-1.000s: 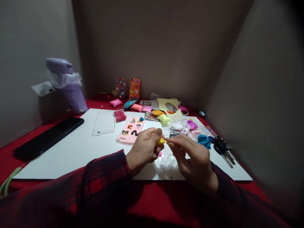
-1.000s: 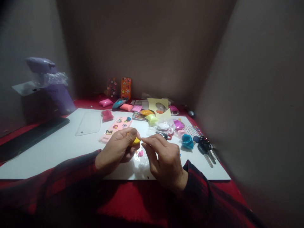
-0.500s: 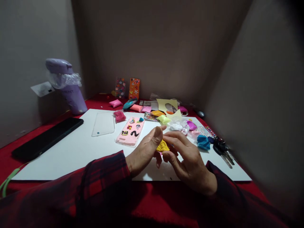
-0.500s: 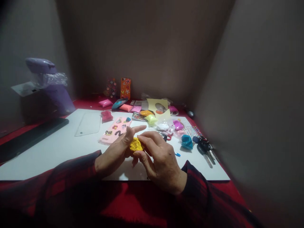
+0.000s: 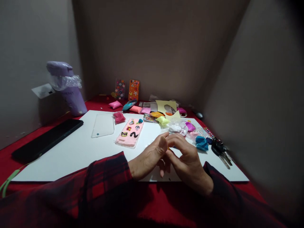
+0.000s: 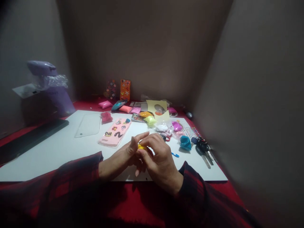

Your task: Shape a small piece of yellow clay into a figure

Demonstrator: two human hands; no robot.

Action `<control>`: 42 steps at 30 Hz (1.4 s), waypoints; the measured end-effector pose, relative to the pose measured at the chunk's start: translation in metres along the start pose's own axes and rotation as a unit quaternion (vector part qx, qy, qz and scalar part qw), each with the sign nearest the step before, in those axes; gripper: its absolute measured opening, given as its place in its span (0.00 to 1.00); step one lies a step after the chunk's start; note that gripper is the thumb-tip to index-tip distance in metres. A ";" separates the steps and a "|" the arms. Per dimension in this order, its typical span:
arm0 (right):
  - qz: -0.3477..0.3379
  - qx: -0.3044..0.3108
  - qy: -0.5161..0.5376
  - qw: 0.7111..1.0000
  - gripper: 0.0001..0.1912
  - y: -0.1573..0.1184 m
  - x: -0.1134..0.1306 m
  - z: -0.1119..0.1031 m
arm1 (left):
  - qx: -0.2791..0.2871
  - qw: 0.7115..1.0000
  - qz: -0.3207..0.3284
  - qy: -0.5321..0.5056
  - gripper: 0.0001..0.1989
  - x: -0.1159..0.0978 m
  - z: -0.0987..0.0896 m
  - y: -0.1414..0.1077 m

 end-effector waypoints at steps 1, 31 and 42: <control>-0.002 -0.011 -0.002 1.000 0.05 0.000 0.000 0.000 | 0.005 1.000 -0.002 -0.006 0.35 0.001 0.001 0.001; -0.028 -0.018 0.034 0.999 0.16 -0.002 -0.007 -0.008 | -0.032 0.984 -0.014 -0.175 0.16 -0.002 -0.008 0.006; -0.006 -0.032 0.018 0.999 0.07 -0.001 -0.011 -0.006 | -0.034 0.992 -0.008 -0.121 0.27 0.003 -0.006 0.007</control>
Point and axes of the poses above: each hand's wrist, its own y-axis towards the middle knuckle, its own z-axis out of the palm, x = y × z, the point moved 5 cm from there along y, towards the middle knuckle, and after that the axes turned 7 degrees about x, right-handed, at the moved point
